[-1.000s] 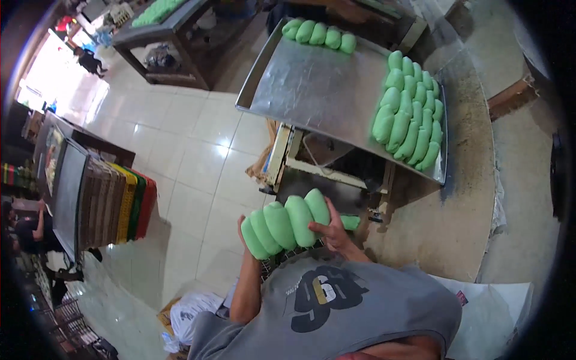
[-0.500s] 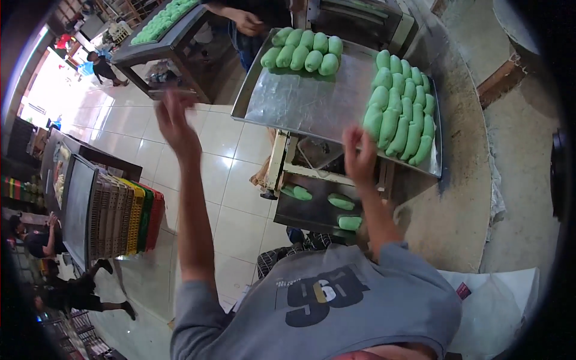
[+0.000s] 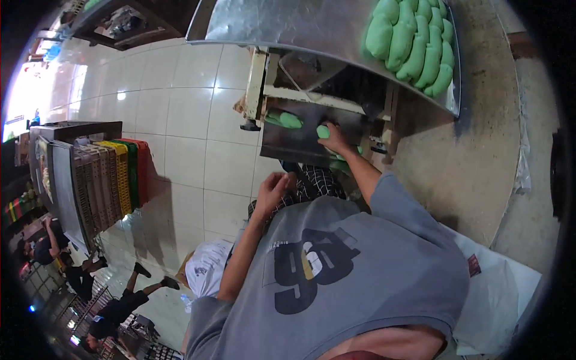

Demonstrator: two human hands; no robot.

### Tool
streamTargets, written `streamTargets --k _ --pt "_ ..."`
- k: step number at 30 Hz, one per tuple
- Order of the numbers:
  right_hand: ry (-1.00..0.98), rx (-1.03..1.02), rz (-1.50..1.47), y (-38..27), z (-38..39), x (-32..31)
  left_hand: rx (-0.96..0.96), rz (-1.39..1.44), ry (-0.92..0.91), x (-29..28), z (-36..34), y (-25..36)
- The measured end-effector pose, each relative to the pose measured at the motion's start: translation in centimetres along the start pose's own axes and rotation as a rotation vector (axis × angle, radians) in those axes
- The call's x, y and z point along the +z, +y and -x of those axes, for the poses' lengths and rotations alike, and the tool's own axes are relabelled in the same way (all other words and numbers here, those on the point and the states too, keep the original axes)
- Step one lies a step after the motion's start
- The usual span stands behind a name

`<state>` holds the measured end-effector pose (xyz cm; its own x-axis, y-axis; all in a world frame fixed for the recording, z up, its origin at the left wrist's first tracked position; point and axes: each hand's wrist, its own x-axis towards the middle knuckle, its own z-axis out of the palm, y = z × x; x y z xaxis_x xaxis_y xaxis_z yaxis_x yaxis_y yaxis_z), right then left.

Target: The recorder shapes green dough into rounds and then uses a molding machine to create uniform rolls.

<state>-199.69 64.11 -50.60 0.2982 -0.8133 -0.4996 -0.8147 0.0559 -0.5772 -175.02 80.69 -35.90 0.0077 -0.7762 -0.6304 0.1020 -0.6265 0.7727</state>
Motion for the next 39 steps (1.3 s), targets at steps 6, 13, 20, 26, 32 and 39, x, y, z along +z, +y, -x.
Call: streamTargets --k 6,13,20,26,32,39 --pt "-0.293 0.035 -0.864 -7.1 8.0 -1.0 -0.217 0.822 -0.219 4.5 -5.4 0.3" --pt "-0.005 -0.040 0.369 3.3 7.4 -3.6 -0.349 0.724 -0.041 2.8 -3.6 -1.7" --pt "-0.115 0.127 -0.154 0.0 8.4 -3.9 -0.294 1.100 -0.202 1.8 -1.7 -1.3" --pt "-0.016 -0.397 -0.585 -13.2 11.8 1.1 -0.197 1.112 -0.302 1.5 -2.0 -1.1" --pt "0.048 -0.279 0.012 -14.1 0.0 -0.5 0.003 1.286 -0.069 -3.8 0.4 -4.3" --pt "0.324 -0.180 0.279 -11.6 -6.7 2.5 0.102 1.349 0.085 -6.1 3.9 -5.3"
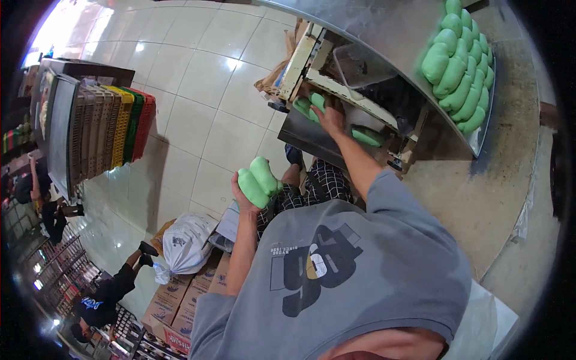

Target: The recorder shapes green dough into rounds and then uses a molding machine to create uniform rolls.

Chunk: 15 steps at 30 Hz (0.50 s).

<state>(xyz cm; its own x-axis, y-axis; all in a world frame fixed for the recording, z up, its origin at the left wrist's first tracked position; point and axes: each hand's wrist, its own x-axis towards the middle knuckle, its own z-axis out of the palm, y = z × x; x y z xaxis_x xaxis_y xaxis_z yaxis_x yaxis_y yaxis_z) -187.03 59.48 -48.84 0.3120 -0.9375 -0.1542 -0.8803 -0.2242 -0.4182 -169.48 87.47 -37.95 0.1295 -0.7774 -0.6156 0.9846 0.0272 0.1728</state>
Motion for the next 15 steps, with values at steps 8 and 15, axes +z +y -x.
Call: streamTargets --k 8,15 --pt "-0.089 -0.319 -0.410 -9.5 12.5 -7.9 -0.095 0.124 -0.073 3.7 -1.3 -1.4" --pt "-0.080 -0.351 -0.488 -5.5 4.9 -4.3 -0.009 0.110 0.006 -1.9 -1.1 0.3"
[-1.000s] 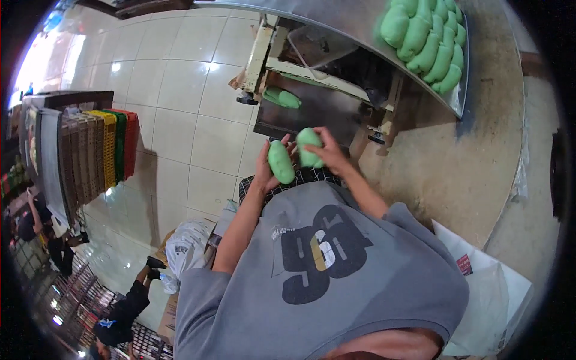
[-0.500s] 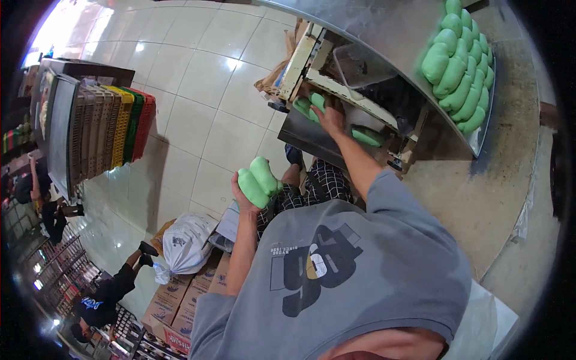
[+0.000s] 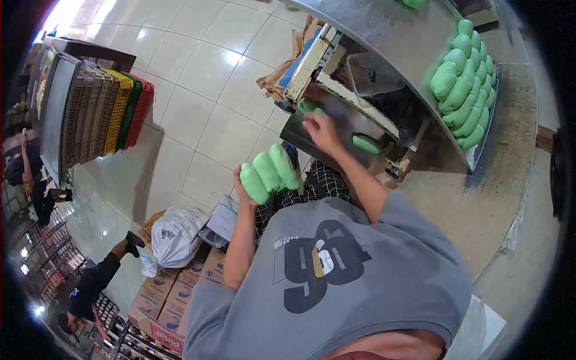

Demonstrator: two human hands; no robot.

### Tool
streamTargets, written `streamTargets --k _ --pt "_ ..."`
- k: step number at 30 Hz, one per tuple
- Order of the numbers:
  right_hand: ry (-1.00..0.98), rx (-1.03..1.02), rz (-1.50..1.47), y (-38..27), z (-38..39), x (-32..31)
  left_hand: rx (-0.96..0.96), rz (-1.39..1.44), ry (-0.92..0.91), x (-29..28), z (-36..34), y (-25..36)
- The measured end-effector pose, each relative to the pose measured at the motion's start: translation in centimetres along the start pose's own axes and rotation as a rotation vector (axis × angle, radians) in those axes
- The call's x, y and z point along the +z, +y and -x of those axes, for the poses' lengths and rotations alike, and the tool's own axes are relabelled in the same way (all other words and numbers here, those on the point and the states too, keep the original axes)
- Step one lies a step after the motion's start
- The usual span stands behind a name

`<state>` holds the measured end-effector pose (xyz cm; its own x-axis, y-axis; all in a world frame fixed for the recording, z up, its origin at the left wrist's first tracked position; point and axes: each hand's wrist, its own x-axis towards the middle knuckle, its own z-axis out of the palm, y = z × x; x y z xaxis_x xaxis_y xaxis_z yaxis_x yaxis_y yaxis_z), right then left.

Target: The recorder shapes green dough into rounds and then uses a molding machine to create uniform rolls.

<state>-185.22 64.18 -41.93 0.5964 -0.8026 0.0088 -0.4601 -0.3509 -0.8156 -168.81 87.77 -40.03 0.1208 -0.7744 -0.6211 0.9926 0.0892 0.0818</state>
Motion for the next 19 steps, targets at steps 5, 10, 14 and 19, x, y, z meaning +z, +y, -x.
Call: streamTargets --k 5,10,14,19 --pt "-0.240 0.482 0.373 8.2 -4.8 4.8 0.078 0.005 0.067 -0.9 1.8 -0.1" --pt "-0.274 0.256 0.116 4.6 -1.7 2.3 0.073 0.093 -0.041 0.6 2.2 -0.8" --pt "-0.310 0.300 -0.485 -4.5 5.4 -1.6 0.001 0.016 0.004 1.7 0.6 -1.7" --pt "-0.289 0.437 -0.924 -9.5 8.4 -5.6 -0.058 -0.077 0.074 3.7 -1.9 -3.1"
